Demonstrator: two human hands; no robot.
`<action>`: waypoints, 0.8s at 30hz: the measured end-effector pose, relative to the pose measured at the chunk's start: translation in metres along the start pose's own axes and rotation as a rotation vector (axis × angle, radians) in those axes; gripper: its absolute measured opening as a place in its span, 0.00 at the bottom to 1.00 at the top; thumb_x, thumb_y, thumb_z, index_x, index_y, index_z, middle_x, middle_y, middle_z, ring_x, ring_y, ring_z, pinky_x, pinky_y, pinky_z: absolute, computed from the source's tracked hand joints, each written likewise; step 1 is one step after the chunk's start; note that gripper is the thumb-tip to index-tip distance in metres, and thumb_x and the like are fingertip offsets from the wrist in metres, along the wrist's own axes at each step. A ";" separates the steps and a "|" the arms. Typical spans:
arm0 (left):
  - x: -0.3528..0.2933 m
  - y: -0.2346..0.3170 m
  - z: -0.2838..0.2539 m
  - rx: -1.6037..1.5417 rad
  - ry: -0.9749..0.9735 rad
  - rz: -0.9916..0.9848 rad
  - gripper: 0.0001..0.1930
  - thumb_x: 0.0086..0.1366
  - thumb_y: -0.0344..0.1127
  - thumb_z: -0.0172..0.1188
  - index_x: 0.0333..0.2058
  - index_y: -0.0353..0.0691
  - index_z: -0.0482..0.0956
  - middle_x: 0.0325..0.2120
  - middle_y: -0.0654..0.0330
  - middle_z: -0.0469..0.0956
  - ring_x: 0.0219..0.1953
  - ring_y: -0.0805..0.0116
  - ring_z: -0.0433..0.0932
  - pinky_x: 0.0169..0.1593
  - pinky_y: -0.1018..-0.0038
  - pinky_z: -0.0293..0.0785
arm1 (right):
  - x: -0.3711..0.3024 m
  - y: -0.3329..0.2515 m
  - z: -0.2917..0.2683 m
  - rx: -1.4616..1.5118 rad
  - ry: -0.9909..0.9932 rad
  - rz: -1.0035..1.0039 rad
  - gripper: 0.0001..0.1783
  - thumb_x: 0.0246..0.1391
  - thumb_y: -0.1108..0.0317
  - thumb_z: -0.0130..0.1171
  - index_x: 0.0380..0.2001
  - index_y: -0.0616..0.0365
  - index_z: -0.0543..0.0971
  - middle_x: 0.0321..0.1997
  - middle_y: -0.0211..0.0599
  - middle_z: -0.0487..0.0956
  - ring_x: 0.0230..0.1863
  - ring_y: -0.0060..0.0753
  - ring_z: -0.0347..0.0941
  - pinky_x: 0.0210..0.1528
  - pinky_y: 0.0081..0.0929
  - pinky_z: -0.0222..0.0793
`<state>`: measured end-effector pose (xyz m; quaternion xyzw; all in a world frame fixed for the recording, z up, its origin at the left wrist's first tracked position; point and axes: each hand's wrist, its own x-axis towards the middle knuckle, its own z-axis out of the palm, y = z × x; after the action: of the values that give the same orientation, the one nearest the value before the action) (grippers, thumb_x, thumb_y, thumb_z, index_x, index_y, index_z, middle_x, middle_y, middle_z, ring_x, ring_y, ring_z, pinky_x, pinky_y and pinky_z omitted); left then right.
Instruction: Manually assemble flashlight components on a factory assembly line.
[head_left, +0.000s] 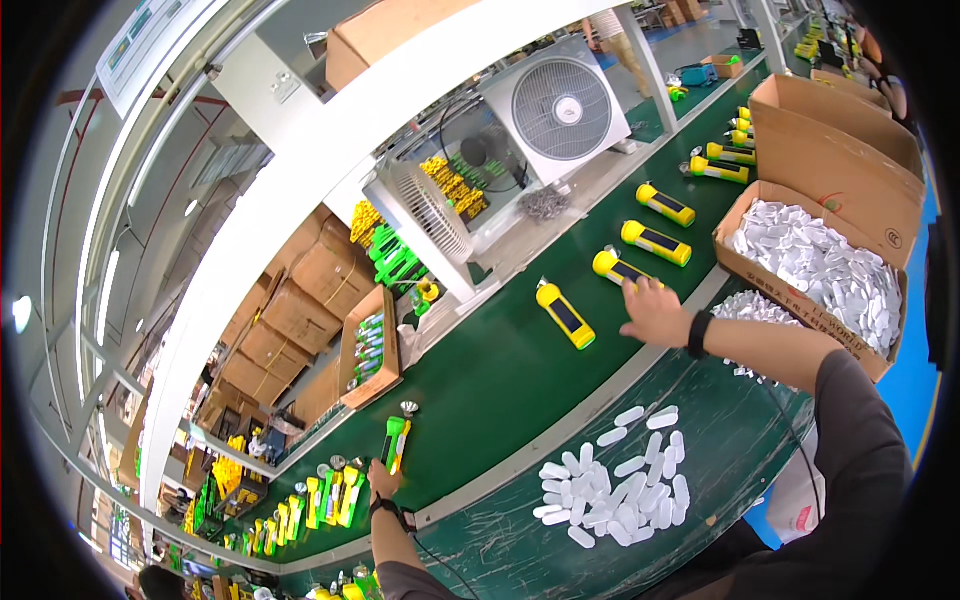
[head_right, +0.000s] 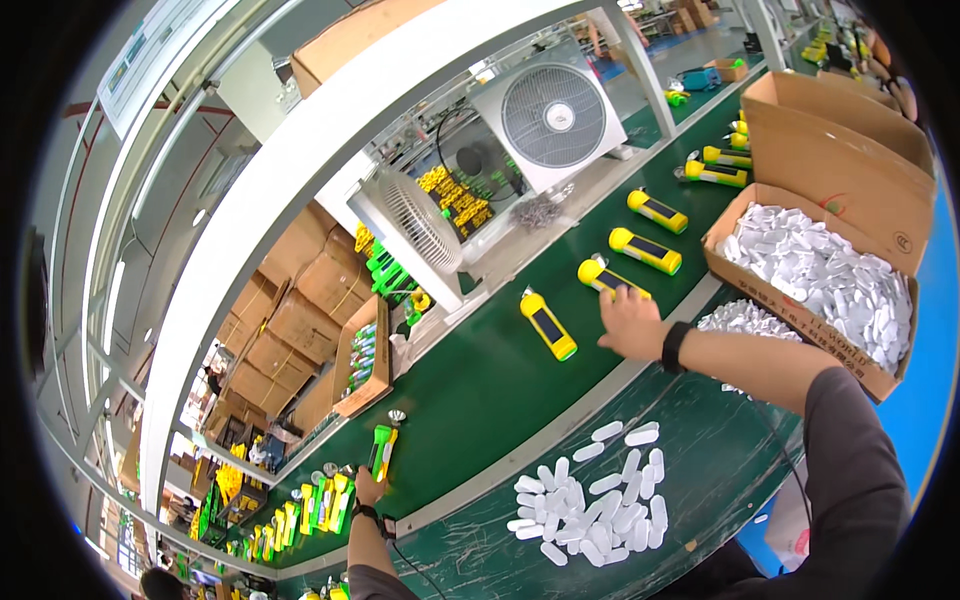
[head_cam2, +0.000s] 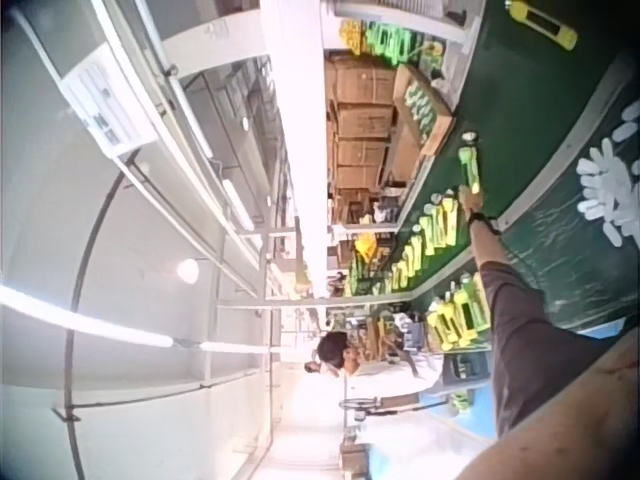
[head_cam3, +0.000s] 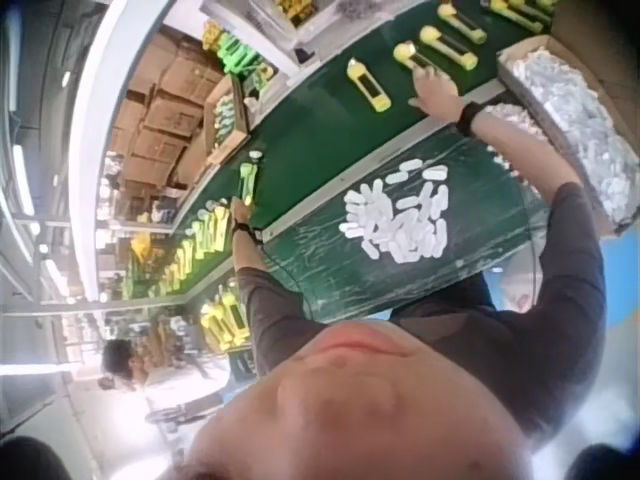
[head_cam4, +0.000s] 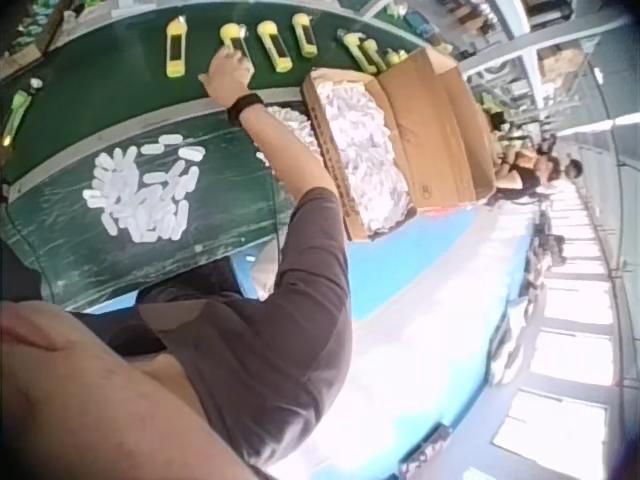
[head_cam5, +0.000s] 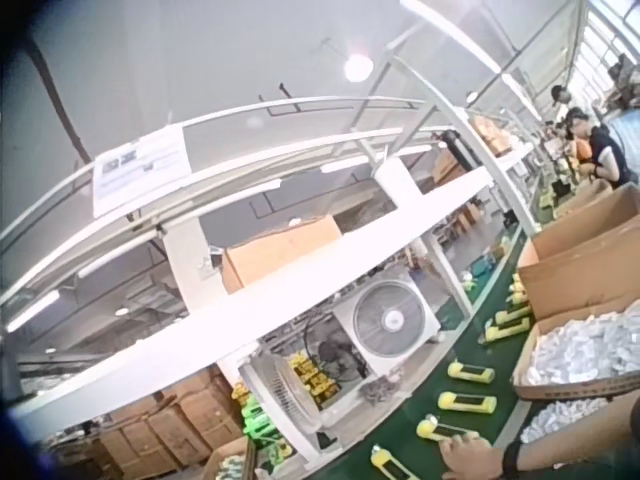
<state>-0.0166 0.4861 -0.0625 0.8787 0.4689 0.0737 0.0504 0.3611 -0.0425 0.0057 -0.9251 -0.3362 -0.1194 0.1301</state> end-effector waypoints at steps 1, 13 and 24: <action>-0.004 0.004 -0.004 0.018 -0.026 -0.004 0.29 0.44 0.39 0.68 0.42 0.28 0.68 0.41 0.39 0.74 0.46 0.43 0.73 0.48 0.56 0.72 | -0.010 -0.007 -0.016 0.130 -0.059 -0.047 0.38 0.40 0.51 0.67 0.46 0.67 0.64 0.42 0.55 0.72 0.46 0.51 0.72 0.45 0.44 0.72; -0.140 0.163 -0.047 -0.730 -0.298 0.059 0.18 0.48 0.35 0.65 0.32 0.26 0.73 0.24 0.55 0.76 0.25 0.70 0.77 0.27 0.76 0.72 | -0.112 -0.095 -0.006 1.185 -0.542 -0.221 0.44 0.48 0.50 0.64 0.57 0.73 0.58 0.46 0.58 0.74 0.41 0.40 0.76 0.40 0.31 0.73; -0.291 0.344 -0.012 -1.200 -0.263 0.209 0.24 0.54 0.38 0.65 0.43 0.29 0.68 0.33 0.52 0.76 0.35 0.66 0.76 0.37 0.70 0.72 | -0.125 -0.093 -0.030 1.349 -0.525 -0.052 0.23 0.54 0.56 0.59 0.42 0.68 0.74 0.35 0.44 0.77 0.36 0.29 0.73 0.37 0.27 0.71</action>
<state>0.1022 0.0539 -0.0205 0.7401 0.2473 0.2201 0.5854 0.2030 -0.0568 0.0103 -0.6332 -0.3788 0.3369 0.5849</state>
